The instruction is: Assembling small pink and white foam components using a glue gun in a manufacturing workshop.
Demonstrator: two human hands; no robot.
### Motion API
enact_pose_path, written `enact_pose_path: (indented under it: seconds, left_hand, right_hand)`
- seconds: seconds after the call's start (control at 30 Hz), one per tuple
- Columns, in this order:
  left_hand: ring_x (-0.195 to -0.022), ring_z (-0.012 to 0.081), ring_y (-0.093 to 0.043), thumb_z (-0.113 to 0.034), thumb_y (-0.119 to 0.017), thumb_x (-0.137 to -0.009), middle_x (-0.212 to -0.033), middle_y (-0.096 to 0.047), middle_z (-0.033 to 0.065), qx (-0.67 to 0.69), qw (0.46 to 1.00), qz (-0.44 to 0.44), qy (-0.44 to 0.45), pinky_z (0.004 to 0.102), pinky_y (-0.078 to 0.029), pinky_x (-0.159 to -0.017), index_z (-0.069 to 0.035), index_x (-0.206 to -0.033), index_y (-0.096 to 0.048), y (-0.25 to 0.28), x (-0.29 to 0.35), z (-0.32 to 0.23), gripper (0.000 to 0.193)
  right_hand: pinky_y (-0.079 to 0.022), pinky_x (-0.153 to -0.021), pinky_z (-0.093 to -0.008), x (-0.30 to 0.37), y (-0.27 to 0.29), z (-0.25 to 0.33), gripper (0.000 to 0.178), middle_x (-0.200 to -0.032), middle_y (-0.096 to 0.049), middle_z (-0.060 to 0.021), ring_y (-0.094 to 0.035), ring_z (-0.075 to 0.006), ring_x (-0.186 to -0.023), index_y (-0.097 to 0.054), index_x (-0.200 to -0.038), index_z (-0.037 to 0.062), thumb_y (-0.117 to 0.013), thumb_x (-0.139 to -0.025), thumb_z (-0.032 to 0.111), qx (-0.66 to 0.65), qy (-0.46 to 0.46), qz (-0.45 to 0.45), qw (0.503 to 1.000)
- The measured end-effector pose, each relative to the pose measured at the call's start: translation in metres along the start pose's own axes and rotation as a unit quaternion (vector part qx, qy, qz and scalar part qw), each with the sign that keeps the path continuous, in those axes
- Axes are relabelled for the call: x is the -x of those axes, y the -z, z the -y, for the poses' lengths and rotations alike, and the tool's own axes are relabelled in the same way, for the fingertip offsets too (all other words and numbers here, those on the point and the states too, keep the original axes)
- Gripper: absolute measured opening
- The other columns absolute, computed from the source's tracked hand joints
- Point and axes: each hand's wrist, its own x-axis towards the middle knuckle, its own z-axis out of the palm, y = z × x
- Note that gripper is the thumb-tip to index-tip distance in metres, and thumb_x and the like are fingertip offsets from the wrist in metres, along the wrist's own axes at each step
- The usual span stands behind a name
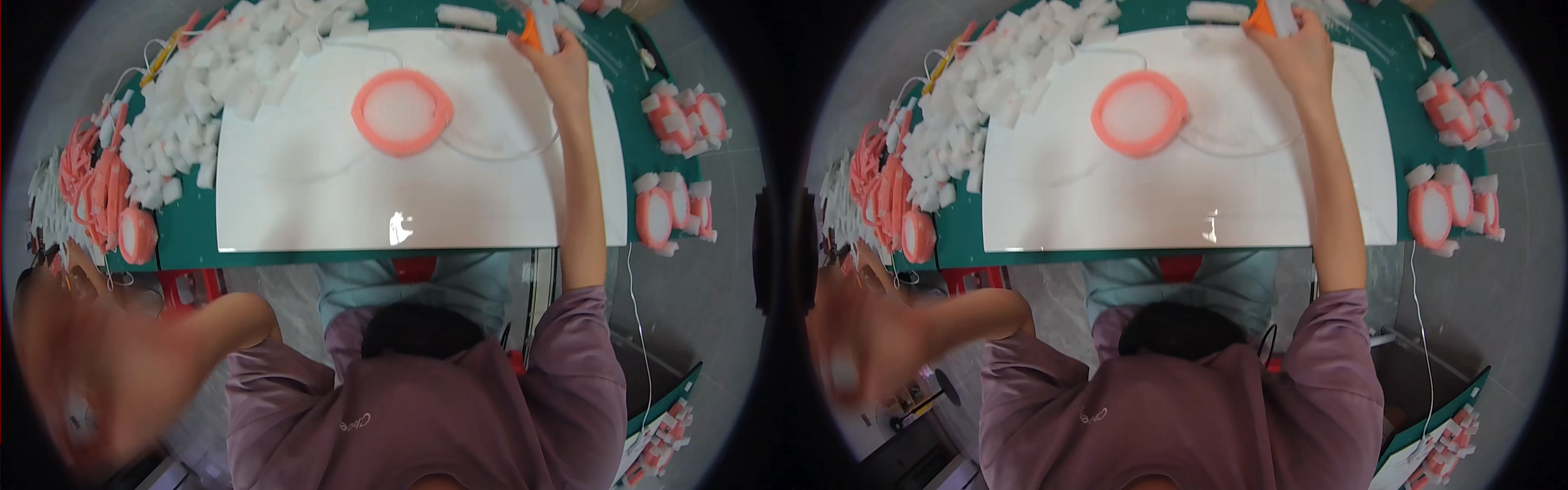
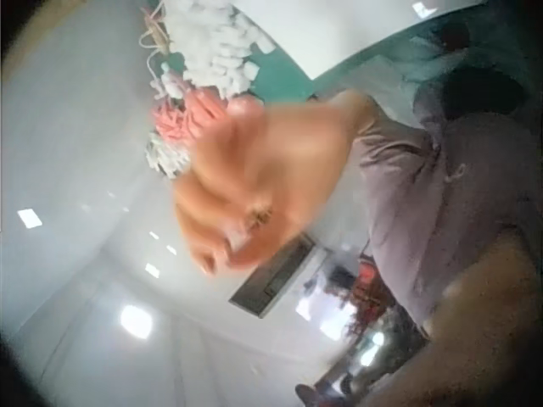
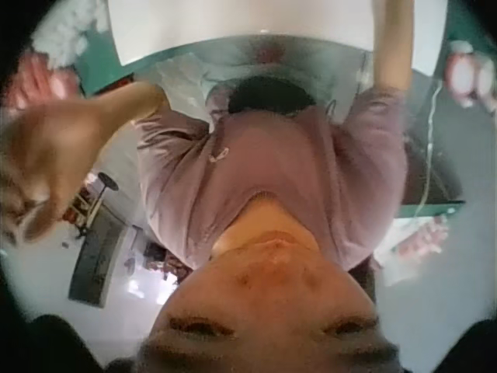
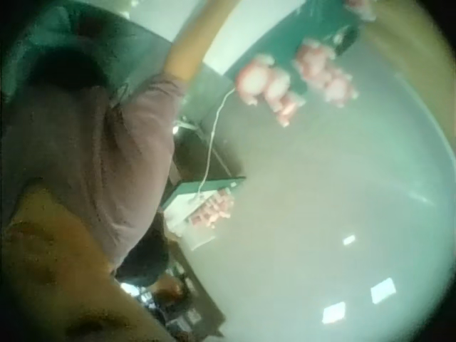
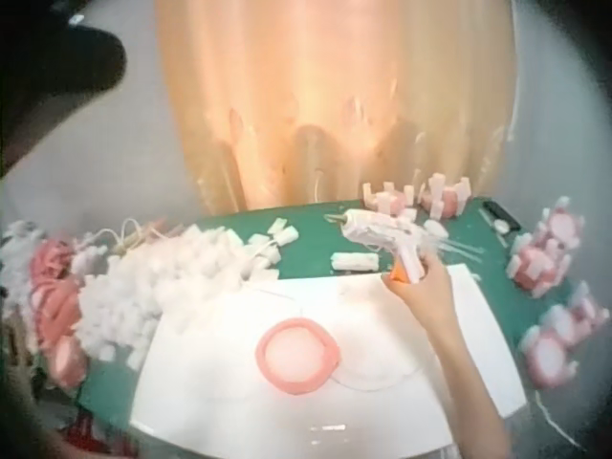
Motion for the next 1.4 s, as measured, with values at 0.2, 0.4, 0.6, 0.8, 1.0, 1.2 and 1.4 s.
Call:
enact_pose_path:
  seconds: [0.2, 0.4, 0.6, 0.8, 1.0, 1.2, 1.4]
  left_hand:
    - [-0.116, 0.0368, -0.037, -0.039, -0.070, -0.061, -0.130, -0.038, 0.0102, -0.418, 0.799, 0.379, 0.207, 0.0495, -0.031, -0.095, -0.018, -0.124, -0.041, -0.065, 0.074, 0.220, 0.072]
    - [-0.116, 0.0310, -0.038, -0.031, -0.072, -0.057, -0.128, -0.038, 0.0108, -0.367, 0.687, 0.522, 0.347, 0.0420, -0.037, -0.094, -0.023, -0.121, -0.046, -0.050, 0.072, 0.229, 0.069]
    - [-0.108, 0.0328, -0.042, -0.027, -0.072, -0.058, -0.120, -0.039, 0.0114, -0.282, 0.842, 0.293, 0.355, 0.0389, -0.042, -0.086, -0.015, -0.111, -0.049, -0.039, 0.065, 0.225, 0.060]
    - [-0.112, 0.0314, -0.037, -0.026, -0.074, -0.056, -0.120, -0.038, 0.0119, -0.235, 0.886, 0.204, 0.344, 0.0402, -0.038, -0.091, -0.010, -0.115, -0.040, -0.012, 0.091, 0.237, 0.069]
    - [-0.117, 0.0282, -0.034, -0.024, -0.078, -0.051, -0.125, -0.036, 0.0118, -0.252, 0.860, 0.261, 0.359, 0.0378, -0.032, -0.097, -0.009, -0.118, -0.034, -0.012, 0.079, 0.225, 0.081]
    - [-0.111, 0.0289, -0.036, -0.026, -0.079, -0.052, -0.119, -0.037, 0.0107, -0.200, 0.886, 0.177, 0.379, 0.0374, -0.037, -0.091, -0.008, -0.120, -0.031, -0.004, 0.090, 0.236, 0.085]
    - [-0.111, 0.0289, -0.035, -0.024, -0.080, -0.051, -0.119, -0.037, 0.0107, -0.201, 0.898, 0.176, 0.350, 0.0377, -0.036, -0.092, -0.008, -0.119, -0.033, -0.005, 0.093, 0.241, 0.084]
  right_hand:
    - [-0.045, -0.077, -0.0295, 0.007, 0.016, -0.010, 0.074, -0.097, -0.060, -0.0167, -0.058, -0.0228, -0.087, -0.049, -0.108, -0.0055, -0.079, -0.057, 0.039, 0.027, -0.037, 0.000, 0.999]
    - [-0.045, -0.075, -0.0295, 0.010, 0.018, 0.015, 0.076, -0.097, -0.058, -0.0152, -0.057, -0.0213, -0.085, -0.044, -0.111, -0.0049, -0.078, -0.059, 0.038, -0.031, -0.077, 0.024, 0.996]
    - [-0.045, -0.071, -0.0265, 0.015, 0.019, 0.029, 0.064, -0.094, -0.056, -0.0108, -0.055, -0.0163, -0.081, -0.046, -0.107, -0.0023, -0.078, -0.063, 0.031, -0.078, -0.106, 0.016, 0.991]
    - [-0.046, -0.069, -0.0256, 0.023, 0.011, 0.034, 0.066, -0.091, -0.057, -0.0099, -0.056, -0.0154, -0.079, -0.044, -0.108, -0.0010, -0.080, -0.058, 0.024, -0.038, 0.053, -0.014, 0.998]
    - [-0.048, -0.059, -0.0250, 0.030, 0.007, 0.034, 0.073, -0.086, -0.059, -0.0123, -0.060, -0.0186, -0.067, -0.043, -0.110, -0.0003, -0.080, -0.053, 0.025, 0.106, 0.210, 0.020, 0.972]
    - [-0.048, -0.058, -0.0257, 0.031, 0.002, 0.031, 0.070, -0.087, -0.059, -0.0130, -0.060, -0.0197, -0.068, -0.041, -0.111, -0.0013, -0.077, -0.055, 0.022, 0.107, 0.215, 0.051, 0.969]
    - [-0.047, -0.059, -0.0275, 0.033, 0.001, 0.031, 0.066, -0.086, -0.059, -0.0158, -0.060, -0.0235, -0.067, -0.039, -0.113, -0.0024, -0.072, -0.060, 0.018, 0.102, 0.206, 0.073, 0.971]
